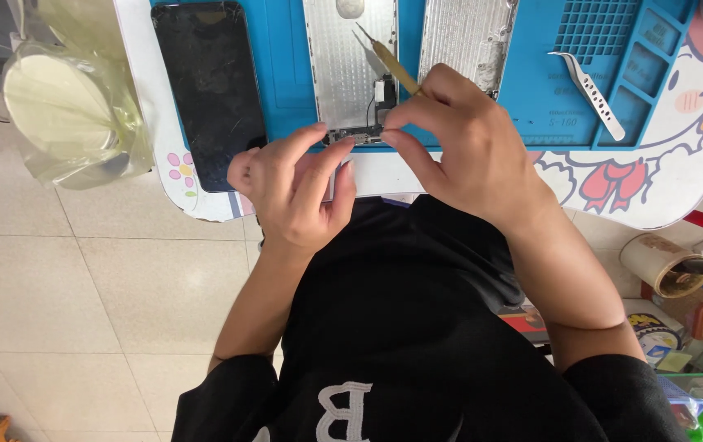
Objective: The person disassembles a smartphone on a blue repair mat. They use a screwdriver to remove small screws from the phone chassis, pick at internal components with the tool and fingers, reposition the phone frame, and finally hold the opened phone body while working on its interior with the screwdriver.
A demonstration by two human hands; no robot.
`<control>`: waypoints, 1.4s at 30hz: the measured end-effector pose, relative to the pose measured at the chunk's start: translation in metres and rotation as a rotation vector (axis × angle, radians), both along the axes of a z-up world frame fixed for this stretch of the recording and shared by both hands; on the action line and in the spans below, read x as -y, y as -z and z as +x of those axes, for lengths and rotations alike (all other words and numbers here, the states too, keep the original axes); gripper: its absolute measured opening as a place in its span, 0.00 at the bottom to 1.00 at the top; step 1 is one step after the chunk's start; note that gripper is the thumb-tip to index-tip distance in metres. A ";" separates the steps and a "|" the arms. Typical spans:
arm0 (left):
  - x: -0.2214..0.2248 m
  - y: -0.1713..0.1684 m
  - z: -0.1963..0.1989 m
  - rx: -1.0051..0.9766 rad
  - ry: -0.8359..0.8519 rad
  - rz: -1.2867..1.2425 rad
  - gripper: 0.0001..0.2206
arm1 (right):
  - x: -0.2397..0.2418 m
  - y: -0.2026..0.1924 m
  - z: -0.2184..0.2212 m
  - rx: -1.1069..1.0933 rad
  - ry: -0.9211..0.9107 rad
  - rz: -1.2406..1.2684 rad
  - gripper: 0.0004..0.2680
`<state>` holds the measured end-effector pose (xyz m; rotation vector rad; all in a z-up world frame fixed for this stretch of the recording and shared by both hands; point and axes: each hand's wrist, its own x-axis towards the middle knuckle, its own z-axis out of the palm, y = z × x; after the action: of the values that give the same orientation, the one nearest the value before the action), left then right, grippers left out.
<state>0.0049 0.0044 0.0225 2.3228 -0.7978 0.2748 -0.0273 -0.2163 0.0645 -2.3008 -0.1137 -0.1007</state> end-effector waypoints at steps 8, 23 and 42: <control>0.003 0.020 -0.006 0.061 -0.059 0.023 0.10 | -0.016 0.000 0.018 -0.045 -0.019 -0.089 0.04; 0.003 0.025 -0.005 0.092 -0.053 0.096 0.11 | -0.010 0.004 0.018 -0.058 -0.073 -0.091 0.04; 0.005 0.026 -0.008 0.056 -0.073 0.152 0.14 | -0.016 0.040 -0.020 0.094 0.156 -0.093 0.08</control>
<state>-0.0033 -0.0010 -0.0036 2.5000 -0.7863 0.3227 -0.0473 -0.2006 0.0247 -2.3957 0.0136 -0.2889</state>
